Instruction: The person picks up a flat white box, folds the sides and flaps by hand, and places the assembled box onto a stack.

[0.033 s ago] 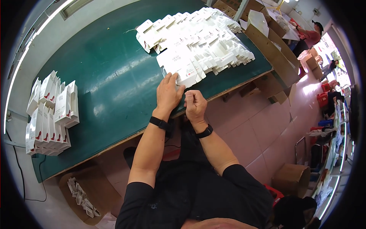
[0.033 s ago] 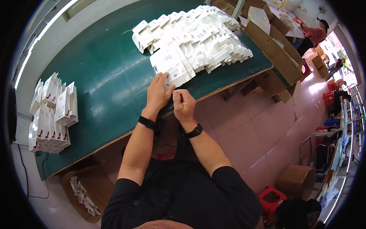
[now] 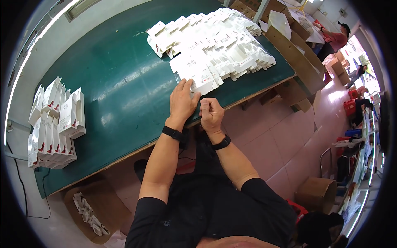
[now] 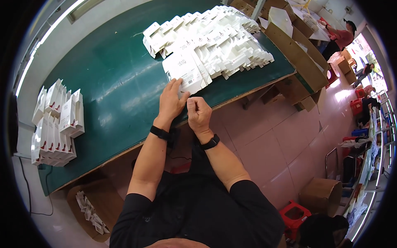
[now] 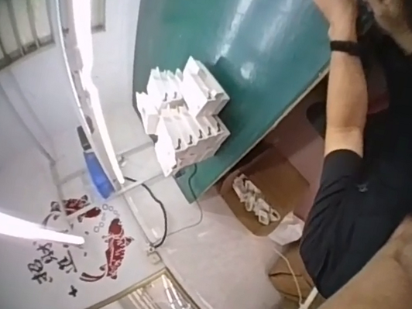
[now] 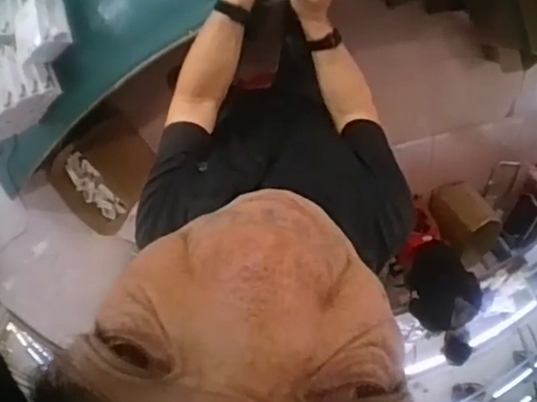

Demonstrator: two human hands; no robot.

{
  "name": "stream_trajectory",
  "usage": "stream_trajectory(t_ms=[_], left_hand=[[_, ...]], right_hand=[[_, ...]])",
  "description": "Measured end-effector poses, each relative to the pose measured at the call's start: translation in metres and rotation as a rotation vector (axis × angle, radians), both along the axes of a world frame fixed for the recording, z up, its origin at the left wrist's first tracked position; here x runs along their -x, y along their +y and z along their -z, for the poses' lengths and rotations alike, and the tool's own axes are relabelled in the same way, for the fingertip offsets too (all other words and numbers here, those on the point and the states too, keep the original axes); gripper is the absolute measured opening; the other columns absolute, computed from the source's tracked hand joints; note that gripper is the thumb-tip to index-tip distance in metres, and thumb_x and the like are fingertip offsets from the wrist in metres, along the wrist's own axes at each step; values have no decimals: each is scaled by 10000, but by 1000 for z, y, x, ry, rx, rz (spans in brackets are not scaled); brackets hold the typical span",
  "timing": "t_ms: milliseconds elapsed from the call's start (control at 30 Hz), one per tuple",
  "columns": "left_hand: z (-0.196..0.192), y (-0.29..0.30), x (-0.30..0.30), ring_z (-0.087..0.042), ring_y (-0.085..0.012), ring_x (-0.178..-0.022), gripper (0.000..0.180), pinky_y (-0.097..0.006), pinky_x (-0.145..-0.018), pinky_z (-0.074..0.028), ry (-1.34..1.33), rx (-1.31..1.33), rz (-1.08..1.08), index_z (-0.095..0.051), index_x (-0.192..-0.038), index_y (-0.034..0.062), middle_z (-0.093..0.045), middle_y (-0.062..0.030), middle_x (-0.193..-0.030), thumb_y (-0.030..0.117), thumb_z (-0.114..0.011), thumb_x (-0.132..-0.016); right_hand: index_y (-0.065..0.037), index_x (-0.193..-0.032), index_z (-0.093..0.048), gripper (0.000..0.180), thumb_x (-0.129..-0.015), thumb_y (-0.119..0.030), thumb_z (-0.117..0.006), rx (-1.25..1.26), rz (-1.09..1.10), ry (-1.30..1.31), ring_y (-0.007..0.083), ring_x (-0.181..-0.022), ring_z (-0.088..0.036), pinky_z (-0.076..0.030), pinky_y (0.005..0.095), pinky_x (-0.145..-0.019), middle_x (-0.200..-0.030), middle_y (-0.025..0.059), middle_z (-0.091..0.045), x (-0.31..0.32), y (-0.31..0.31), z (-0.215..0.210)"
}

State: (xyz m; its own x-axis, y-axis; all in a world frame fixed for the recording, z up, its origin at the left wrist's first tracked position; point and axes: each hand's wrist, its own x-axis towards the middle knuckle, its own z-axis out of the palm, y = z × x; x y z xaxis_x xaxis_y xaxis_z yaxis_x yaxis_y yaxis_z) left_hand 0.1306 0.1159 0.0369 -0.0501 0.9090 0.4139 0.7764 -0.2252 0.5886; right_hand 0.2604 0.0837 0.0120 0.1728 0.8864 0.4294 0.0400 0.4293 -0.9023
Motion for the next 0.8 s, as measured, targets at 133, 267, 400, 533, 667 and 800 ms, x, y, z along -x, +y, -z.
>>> stream_trajectory(t_ms=[133,267,400,533,667,800], left_hand=[[-1,3,-5,-545,-435,-1316,602,-484,-1098,-445,-14,20,10,-596,-1390,41,-568,-270,-1438,334,-738,-884],[1,6,-11,-568,-429,-1285,587,-487,-1088,-449,4,-9,9,-612,-1354,20,-586,-264,-1414,300,-754,-858],[2,9,-16,-563,-425,-1295,600,-491,-1097,-436,-6,-3,16,-611,-1360,24,-583,-262,-1422,314,-758,-856],[4,11,-16,-544,-434,-1315,628,-487,-1101,-435,-8,5,26,-597,-1403,61,-564,-252,-1454,351,-761,-870],[9,6,-15,-529,-422,-1333,622,-498,-1135,-390,-43,7,20,-594,-1400,42,-561,-249,-1455,341,-748,-877],[8,7,-21,-494,-412,-1367,633,-499,-1158,-357,-36,29,19,-579,-1424,52,-530,-241,-1490,354,-740,-892]], right_hand=[[-40,-919,-671,201,-1028,-209,-665,-9,13,-11,90,-547,-543,-450,276,-530,-666,28,-592,1,1,1],[-39,-917,-668,206,-1032,-210,-653,-16,4,-12,99,-551,-545,-455,284,-535,-672,35,-592,-1,2,3],[-29,-933,-652,231,-1057,-220,-619,-48,-19,-28,63,-580,-547,-454,229,-538,-713,2,-616,-4,3,7],[-26,-931,-650,236,-1059,-222,-618,-38,-18,-16,58,-586,-547,-457,220,-547,-727,2,-618,-6,4,3],[-26,-930,-648,207,-1052,-192,-626,113,-107,116,53,-589,-547,-453,212,-545,-734,-1,-618,-19,4,-11],[-21,-928,-648,144,-1027,-126,-646,-7,86,-19,50,-590,-549,-462,209,-556,-708,-20,-601,-70,48,-45]])
